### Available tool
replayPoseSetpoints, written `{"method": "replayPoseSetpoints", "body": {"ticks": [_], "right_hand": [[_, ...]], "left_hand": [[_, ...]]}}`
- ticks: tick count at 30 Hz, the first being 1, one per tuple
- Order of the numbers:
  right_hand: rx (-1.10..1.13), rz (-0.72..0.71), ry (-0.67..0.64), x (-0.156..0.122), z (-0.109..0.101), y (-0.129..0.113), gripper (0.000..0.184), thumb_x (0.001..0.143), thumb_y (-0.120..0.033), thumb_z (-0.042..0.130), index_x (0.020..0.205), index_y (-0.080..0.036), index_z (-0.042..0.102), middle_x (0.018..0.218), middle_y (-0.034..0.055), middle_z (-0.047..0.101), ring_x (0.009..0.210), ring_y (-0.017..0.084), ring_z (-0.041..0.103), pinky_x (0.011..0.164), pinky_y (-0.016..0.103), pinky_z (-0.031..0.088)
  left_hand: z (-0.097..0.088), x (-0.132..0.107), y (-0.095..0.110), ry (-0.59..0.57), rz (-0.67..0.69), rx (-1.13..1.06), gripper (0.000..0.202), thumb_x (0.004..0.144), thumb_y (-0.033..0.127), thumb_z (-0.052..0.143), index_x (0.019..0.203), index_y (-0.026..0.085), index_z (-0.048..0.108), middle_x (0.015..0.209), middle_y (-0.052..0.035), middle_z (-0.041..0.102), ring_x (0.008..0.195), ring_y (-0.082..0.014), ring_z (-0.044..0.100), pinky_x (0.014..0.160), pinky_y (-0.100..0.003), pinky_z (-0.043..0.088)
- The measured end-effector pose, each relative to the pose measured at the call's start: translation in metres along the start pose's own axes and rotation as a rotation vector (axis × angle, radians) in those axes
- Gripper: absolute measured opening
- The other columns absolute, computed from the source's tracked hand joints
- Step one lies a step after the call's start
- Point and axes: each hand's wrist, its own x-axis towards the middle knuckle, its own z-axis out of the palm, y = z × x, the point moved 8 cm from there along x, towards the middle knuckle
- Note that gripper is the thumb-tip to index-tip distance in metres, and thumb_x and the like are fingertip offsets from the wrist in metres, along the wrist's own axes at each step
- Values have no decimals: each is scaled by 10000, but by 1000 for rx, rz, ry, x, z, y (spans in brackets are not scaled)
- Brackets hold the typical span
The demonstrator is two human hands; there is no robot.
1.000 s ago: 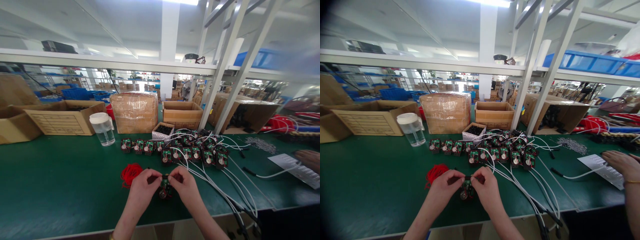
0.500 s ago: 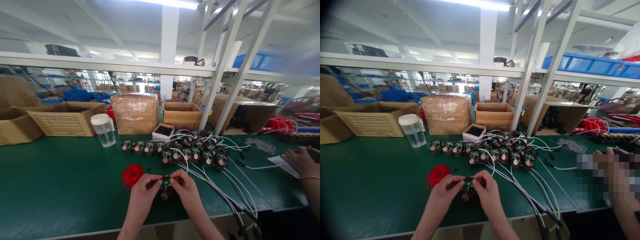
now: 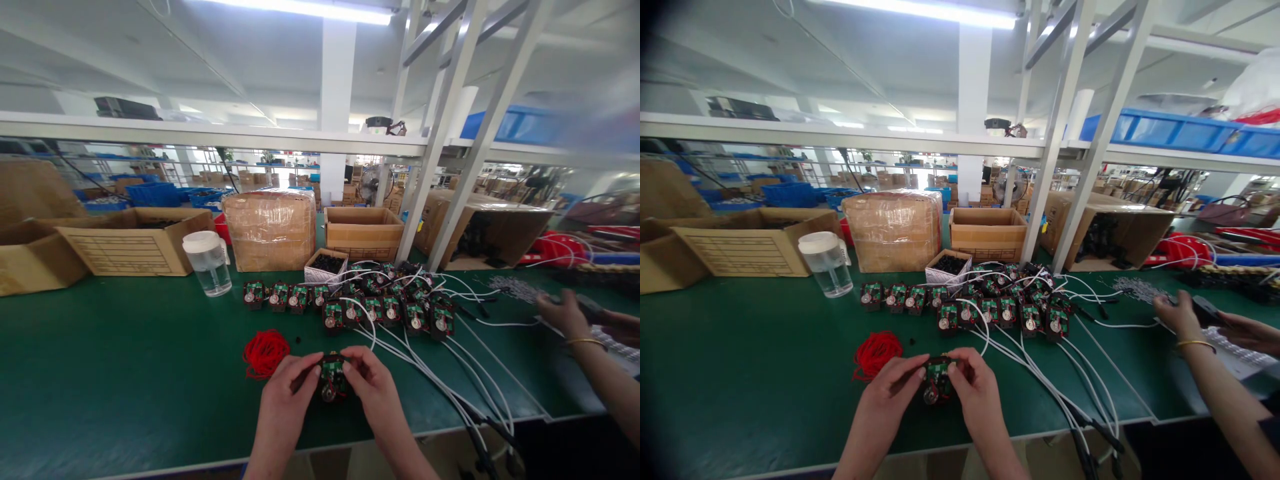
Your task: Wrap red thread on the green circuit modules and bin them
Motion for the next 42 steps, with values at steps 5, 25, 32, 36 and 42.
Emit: {"method": "replayPoseSetpoints", "body": {"ticks": [5,25,32,36,42], "right_hand": [[19,26,21,-3,-1,2,271,868,-414,648,1037,-207,687,794,3,599,707,170,531,645,269,427],[-351,-71,8,-26,-6,-6,257,810,-233,538,1038,-197,650,789,6,569,700,187,549,655,290,442],[-337,-14,-61,-26,-4,-2,295,776,-226,544,1061,-184,613,725,-23,535,646,176,541,610,281,427],[-324,35,-87,-26,1,0,324,744,-200,566,1064,-191,610,722,-30,544,641,168,547,595,268,419],[-289,19,32,-26,0,-3,296,735,-173,588,1027,-209,618,709,-37,566,630,166,562,591,262,429]], "left_hand": [[2,-4,-5,-24,-17,-50,301,784,380,661,1027,257,789,939,-40,692,886,-210,685,808,-313,569],[8,-20,-32,-97,-33,-144,487,775,279,651,1260,243,658,1000,-42,694,924,-213,726,877,-364,607],[11,-19,-37,-152,-12,-146,499,765,229,644,1264,225,631,1074,-63,707,989,-222,729,932,-380,598],[14,-19,-38,-139,-32,-118,535,737,221,648,1270,194,608,1069,-77,720,963,-224,734,913,-381,604],[18,-18,-27,-103,-125,-83,562,705,255,661,1256,172,594,973,-63,757,880,-230,743,858,-378,605]]}}
